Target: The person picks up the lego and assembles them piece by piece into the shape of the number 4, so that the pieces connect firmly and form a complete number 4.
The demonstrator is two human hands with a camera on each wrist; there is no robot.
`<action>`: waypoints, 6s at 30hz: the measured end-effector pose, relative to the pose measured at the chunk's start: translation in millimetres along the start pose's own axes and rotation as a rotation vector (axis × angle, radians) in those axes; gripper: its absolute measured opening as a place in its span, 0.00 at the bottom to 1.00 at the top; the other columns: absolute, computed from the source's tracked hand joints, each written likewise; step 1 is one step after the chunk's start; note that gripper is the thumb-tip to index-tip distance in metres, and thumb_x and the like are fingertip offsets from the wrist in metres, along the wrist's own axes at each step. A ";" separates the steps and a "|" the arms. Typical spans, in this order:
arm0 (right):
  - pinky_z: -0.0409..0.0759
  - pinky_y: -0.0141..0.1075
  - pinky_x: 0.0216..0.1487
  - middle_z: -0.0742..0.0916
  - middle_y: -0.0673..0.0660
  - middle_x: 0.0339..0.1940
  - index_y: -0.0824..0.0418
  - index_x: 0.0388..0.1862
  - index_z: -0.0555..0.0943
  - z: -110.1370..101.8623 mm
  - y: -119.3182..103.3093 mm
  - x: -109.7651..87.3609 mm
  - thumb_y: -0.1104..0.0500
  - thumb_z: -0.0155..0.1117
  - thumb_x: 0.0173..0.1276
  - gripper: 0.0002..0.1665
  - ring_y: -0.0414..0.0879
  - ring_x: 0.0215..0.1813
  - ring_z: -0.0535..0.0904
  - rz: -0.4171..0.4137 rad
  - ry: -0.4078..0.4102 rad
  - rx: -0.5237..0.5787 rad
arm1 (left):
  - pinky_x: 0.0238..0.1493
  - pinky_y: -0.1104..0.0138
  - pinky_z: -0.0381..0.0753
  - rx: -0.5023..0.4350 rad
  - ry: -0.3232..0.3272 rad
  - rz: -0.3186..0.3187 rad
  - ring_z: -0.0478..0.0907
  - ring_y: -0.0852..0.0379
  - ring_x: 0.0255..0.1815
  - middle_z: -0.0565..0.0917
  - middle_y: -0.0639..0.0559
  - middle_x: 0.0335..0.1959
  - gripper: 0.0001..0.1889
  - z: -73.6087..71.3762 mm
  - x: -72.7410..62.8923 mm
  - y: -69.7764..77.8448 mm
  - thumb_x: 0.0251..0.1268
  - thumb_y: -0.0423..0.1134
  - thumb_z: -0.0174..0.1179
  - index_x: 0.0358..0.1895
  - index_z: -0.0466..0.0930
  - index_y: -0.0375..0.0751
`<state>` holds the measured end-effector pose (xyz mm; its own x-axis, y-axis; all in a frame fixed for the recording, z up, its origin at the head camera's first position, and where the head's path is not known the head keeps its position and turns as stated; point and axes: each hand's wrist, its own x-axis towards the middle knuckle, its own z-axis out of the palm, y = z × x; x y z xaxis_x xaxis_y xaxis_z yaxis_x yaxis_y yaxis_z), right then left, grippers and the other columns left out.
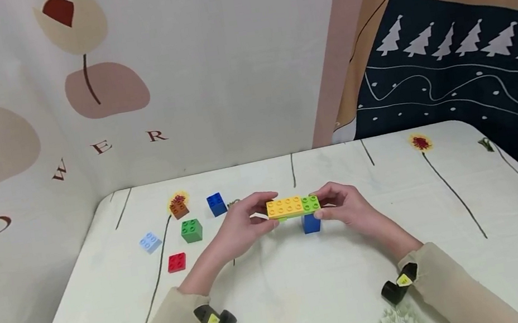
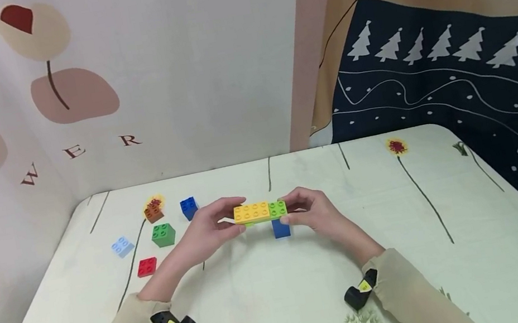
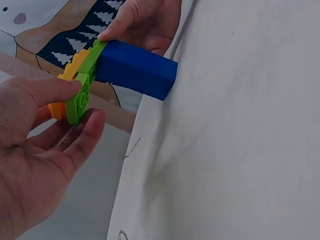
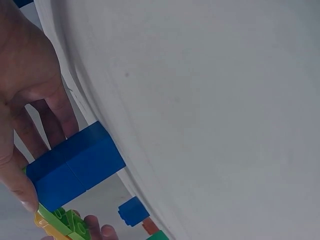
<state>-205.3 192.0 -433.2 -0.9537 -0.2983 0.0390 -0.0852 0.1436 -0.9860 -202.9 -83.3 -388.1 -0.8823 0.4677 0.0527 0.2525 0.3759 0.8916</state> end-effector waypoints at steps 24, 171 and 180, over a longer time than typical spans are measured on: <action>0.85 0.34 0.51 0.84 0.63 0.57 0.67 0.57 0.80 1.0 -1.6 -0.2 0.63 0.75 0.66 0.22 0.55 0.56 0.81 0.012 0.011 -0.018 | 0.52 0.64 0.85 -0.259 0.063 -0.151 0.82 0.50 0.52 0.80 0.47 0.60 0.23 7.4 3.8 -3.8 0.65 0.29 0.69 0.63 0.81 0.37; 0.85 0.35 0.50 0.85 0.63 0.56 0.68 0.56 0.80 -0.7 2.4 2.7 0.66 0.75 0.65 0.22 0.54 0.54 0.82 0.002 -0.009 0.007 | 0.46 0.63 0.85 0.370 0.106 -0.225 0.80 0.47 0.48 0.83 0.42 0.51 0.25 -105.7 -107.5 -77.7 0.56 0.26 0.73 0.59 0.82 0.32; 0.85 0.35 0.51 0.85 0.62 0.56 0.67 0.56 0.80 -0.9 1.9 2.4 0.67 0.75 0.64 0.22 0.54 0.55 0.82 0.021 0.002 0.000 | 0.44 0.62 0.85 0.422 0.092 -0.129 0.79 0.50 0.46 0.84 0.45 0.49 0.20 -101.3 -104.0 -78.0 0.57 0.24 0.72 0.54 0.86 0.33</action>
<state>-208.0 192.4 -434.8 -0.9558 -0.2935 0.0182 -0.0650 0.1504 -0.9865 -171.0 -242.3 -417.5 -0.9441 0.3296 0.0105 0.2614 0.7288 0.6329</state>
